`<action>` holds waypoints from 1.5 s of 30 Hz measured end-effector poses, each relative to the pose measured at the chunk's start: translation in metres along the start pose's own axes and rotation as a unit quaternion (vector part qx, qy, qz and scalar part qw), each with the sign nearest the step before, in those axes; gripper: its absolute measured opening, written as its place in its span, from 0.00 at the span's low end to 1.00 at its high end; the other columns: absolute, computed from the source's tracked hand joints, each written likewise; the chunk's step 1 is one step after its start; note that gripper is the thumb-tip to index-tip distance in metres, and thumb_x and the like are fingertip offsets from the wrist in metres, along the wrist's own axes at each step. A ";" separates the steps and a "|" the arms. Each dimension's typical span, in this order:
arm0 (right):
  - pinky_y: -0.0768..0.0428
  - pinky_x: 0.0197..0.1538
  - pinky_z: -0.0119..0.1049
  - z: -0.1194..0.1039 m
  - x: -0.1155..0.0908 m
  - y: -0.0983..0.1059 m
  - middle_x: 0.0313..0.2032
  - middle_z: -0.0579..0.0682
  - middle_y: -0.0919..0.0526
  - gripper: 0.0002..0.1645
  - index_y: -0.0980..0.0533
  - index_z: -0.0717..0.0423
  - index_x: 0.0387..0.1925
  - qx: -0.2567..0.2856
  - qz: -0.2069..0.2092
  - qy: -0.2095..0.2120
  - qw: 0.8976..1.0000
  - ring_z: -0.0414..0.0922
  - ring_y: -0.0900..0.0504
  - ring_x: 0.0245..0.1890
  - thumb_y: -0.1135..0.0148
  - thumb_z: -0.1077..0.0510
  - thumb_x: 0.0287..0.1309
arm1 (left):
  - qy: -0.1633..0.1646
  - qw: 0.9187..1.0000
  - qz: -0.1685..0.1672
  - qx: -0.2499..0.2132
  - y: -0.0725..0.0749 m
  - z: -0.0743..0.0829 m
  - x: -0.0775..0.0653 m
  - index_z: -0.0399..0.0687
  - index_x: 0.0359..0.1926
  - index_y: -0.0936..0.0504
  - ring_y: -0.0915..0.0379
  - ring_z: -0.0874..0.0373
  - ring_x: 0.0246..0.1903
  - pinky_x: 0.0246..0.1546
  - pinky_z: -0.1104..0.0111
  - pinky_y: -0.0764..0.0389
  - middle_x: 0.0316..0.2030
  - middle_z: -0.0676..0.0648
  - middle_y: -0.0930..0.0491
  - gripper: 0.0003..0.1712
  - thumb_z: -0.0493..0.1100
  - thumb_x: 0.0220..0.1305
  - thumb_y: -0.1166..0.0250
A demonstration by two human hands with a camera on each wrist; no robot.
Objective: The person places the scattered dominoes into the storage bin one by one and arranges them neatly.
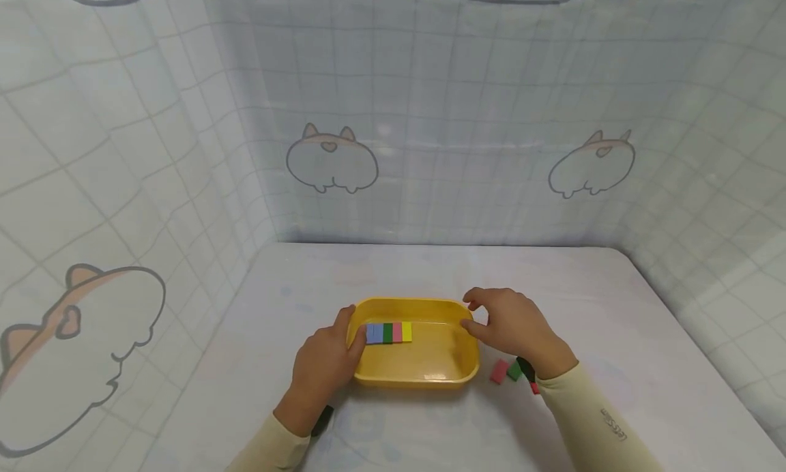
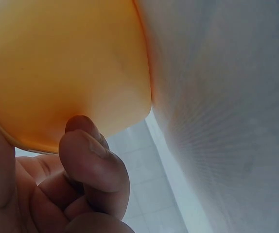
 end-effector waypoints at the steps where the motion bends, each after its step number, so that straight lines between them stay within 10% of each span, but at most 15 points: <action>1: 0.20 0.35 0.39 0.004 -0.003 0.000 0.43 0.41 0.11 0.23 0.16 0.46 0.54 0.002 0.001 -0.006 1.000 0.38 0.20 0.32 0.26 0.41 0.62 | 0.000 1.000 0.002 0.000 0.000 0.000 0.000 0.51 0.75 0.31 0.29 0.54 0.21 0.25 0.58 0.21 0.26 0.47 0.20 0.34 0.62 0.77 0.44; 22: 0.18 0.43 0.46 0.046 -0.053 -0.016 0.41 0.37 0.12 0.28 0.17 0.45 0.55 0.039 -0.020 -0.091 0.995 0.45 0.15 0.41 0.24 0.37 0.59 | -0.011 1.000 0.007 0.001 -0.001 0.000 0.000 0.51 0.74 0.30 0.28 0.56 0.22 0.26 0.57 0.20 0.27 0.47 0.18 0.33 0.63 0.77 0.45; 45: 0.22 0.39 0.40 0.057 -0.068 -0.030 0.41 0.32 0.14 0.37 0.18 0.39 0.55 0.072 -0.056 -0.126 0.988 0.35 0.25 0.26 0.17 0.33 0.45 | -0.011 1.000 0.006 0.000 -0.001 -0.004 0.000 0.51 0.74 0.29 0.31 0.56 0.20 0.26 0.58 0.20 0.24 0.49 0.21 0.33 0.62 0.78 0.44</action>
Point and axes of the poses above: each hand's wrist, its own x-axis towards the middle knuckle, its own y-axis out of the back of the hand, z = x × y, the point moved 2 cm from there along x, towards the middle knuckle
